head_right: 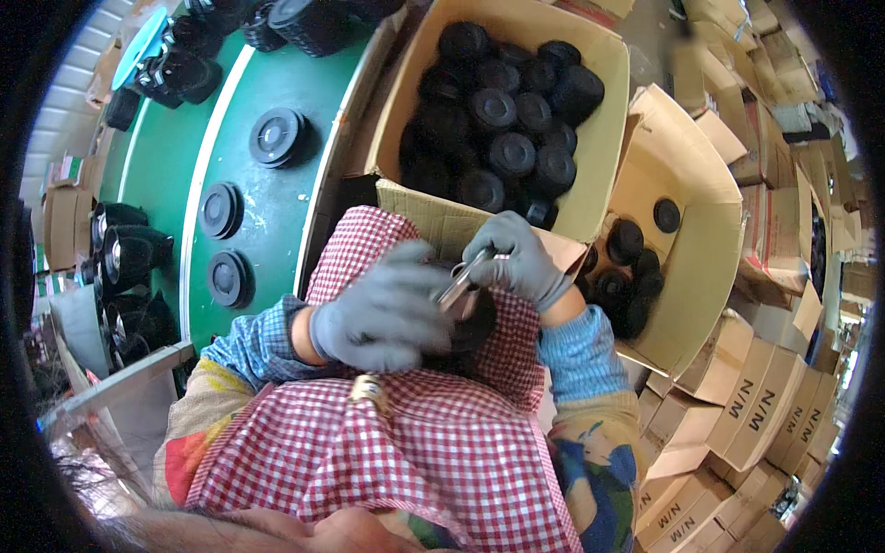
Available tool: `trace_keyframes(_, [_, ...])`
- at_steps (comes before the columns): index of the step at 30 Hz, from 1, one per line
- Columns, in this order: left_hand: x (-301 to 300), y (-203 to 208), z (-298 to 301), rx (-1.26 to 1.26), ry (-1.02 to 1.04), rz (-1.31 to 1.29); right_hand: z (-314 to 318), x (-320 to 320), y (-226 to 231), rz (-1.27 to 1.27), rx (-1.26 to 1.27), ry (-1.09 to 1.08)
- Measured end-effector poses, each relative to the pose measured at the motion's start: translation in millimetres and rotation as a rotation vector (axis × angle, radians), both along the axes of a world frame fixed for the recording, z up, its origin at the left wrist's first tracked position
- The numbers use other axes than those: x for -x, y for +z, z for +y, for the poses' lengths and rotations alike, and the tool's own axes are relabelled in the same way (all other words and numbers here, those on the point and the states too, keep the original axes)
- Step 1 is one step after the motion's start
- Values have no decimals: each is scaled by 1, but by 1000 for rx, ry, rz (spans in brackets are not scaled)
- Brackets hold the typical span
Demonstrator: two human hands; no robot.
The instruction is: The person repeatedly picks up black pot lids from a cardboard box, places them on a green workbench, and uses a metal tool to press or adjust the center of each lid. Finished lids are placed back into the box. The process is repeated for multiple lids.
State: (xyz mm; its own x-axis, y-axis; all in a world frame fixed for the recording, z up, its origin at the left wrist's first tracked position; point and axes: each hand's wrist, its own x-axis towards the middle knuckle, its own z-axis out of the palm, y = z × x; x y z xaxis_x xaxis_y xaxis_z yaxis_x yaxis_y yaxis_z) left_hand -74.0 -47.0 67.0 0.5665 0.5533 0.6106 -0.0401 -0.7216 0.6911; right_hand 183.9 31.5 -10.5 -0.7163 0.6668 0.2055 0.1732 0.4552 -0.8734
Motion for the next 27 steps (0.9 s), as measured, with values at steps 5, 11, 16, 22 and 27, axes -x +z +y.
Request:
trace_keyframes(5, [73, -28, -66, -269, 12, 496, 25, 0, -29, 137, 404, -545])
trace_keyframes(11, [72, -76, -98, -400, -41, 970, 55, 90, -53, -191, 352, -445])
trace_keyframes(16, [132, -32, -100, -56, 292, 931, 60, 209, -16, -358, 186, -239])
trace_keyframes(22, [266, 19, -143, 568, 795, -7, 55, 305, -51, -243, 155, -81])
trace_keyframes(27, [398, -5, -69, 818, 1216, -562, 24, 331, -69, -318, -210, -211])
